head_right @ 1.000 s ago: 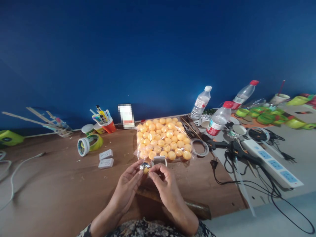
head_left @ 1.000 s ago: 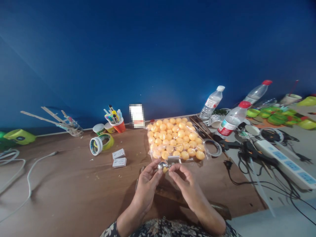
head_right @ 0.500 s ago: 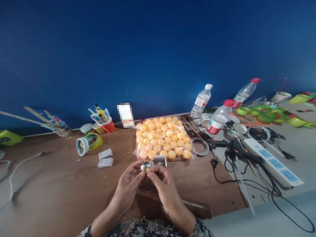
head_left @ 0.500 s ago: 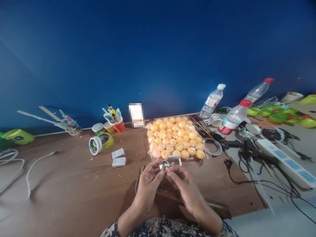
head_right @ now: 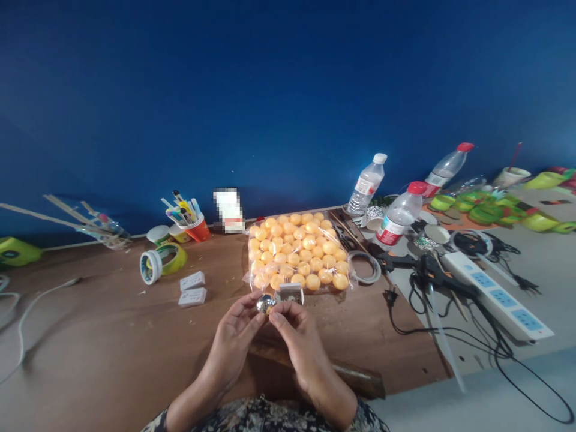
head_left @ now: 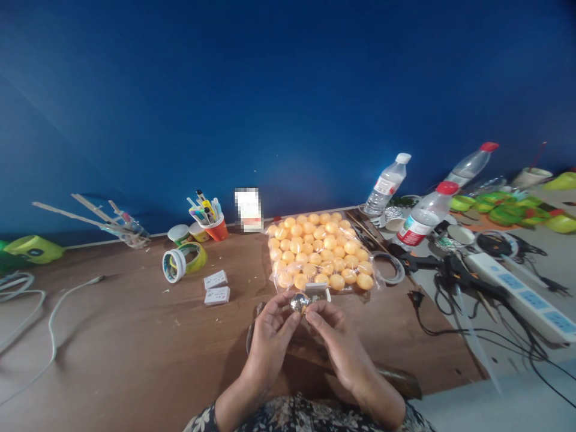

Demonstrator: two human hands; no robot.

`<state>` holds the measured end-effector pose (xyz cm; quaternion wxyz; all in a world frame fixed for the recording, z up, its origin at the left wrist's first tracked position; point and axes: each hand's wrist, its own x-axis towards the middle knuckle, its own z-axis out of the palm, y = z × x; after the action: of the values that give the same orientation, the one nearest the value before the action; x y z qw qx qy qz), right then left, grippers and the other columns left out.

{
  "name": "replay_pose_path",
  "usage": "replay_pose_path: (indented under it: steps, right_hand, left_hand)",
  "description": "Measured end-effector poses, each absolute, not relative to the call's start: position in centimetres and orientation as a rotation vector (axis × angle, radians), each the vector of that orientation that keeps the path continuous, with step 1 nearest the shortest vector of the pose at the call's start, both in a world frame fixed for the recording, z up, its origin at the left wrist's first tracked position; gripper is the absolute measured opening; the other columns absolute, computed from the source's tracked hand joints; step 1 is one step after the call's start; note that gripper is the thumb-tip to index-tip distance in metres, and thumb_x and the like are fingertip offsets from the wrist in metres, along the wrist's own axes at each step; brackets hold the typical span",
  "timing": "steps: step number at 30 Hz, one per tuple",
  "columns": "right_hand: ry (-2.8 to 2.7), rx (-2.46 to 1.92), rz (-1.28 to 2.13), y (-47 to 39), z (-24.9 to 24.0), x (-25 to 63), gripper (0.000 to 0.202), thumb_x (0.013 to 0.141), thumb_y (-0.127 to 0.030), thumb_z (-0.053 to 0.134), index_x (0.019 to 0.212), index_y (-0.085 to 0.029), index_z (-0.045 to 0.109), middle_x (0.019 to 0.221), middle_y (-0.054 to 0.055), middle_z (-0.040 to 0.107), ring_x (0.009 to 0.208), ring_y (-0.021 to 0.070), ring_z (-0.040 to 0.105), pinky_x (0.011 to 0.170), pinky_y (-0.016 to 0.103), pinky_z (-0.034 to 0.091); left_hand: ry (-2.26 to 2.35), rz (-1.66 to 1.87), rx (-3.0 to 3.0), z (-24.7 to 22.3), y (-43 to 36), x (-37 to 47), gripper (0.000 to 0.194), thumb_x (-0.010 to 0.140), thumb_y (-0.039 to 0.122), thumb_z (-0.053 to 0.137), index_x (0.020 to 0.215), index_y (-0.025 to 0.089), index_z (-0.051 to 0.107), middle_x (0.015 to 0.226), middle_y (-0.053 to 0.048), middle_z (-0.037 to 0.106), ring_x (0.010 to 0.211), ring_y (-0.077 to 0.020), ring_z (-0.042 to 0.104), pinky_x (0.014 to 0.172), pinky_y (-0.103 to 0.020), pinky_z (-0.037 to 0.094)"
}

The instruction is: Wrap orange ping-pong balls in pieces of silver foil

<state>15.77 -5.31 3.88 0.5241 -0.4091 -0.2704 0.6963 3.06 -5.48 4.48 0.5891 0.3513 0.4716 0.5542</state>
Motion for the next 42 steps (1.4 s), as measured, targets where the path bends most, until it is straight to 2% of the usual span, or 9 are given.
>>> replay_pose_path:
  steps: [20,30,34,42]
  right_hand:
    - [-0.618,-0.979,1.693,-5.42,3.95,16.05,0.026,0.067,-0.037,0.081,0.072,-0.019,0.064,0.072,-0.002,0.062,0.068,0.0121,0.052,0.066,0.024,0.041]
    - [-0.711,-1.02,1.649,-5.43,3.67,15.94,0.027,0.07,-0.04,0.077,0.069,-0.018,0.062,0.066,-0.002,0.055,0.062,0.0114,0.044,0.059,0.024,0.036]
    - [-0.747,-1.003,1.628,-5.42,3.53,16.01,0.028,0.073,-0.04,0.076,0.067,-0.018,0.061,0.061,-0.004,0.051,0.059,0.0103,0.04,0.057,0.023,0.033]
    - [-0.732,-1.0,1.64,-5.58,3.98,16.0,0.029,0.072,-0.041,0.076,0.066,-0.017,0.061,0.06,-0.004,0.052,0.057,0.0098,0.039,0.056,0.023,0.032]
  left_hand:
    - [1.082,1.259,0.854,4.44,-5.46,3.08,0.034,0.078,0.024,0.07,0.11,0.017,0.06,0.104,-0.008,0.072,0.096,-0.0186,0.066,0.084,-0.03,0.052]
    - [1.104,1.262,0.887,4.16,-5.44,3.12,0.035,0.079,0.024,0.069,0.112,0.018,0.059,0.114,-0.01,0.069,0.105,-0.0221,0.064,0.092,-0.036,0.049]
    - [1.106,1.263,0.885,4.42,-5.48,3.18,0.034,0.078,0.024,0.069,0.11,0.018,0.06,0.109,-0.01,0.07,0.102,-0.0222,0.065,0.089,-0.034,0.051]
    - [1.114,1.286,0.912,4.47,-5.5,3.18,0.032,0.077,0.022,0.069,0.108,0.019,0.062,0.105,-0.007,0.07,0.1,-0.0204,0.065,0.088,-0.032,0.052]
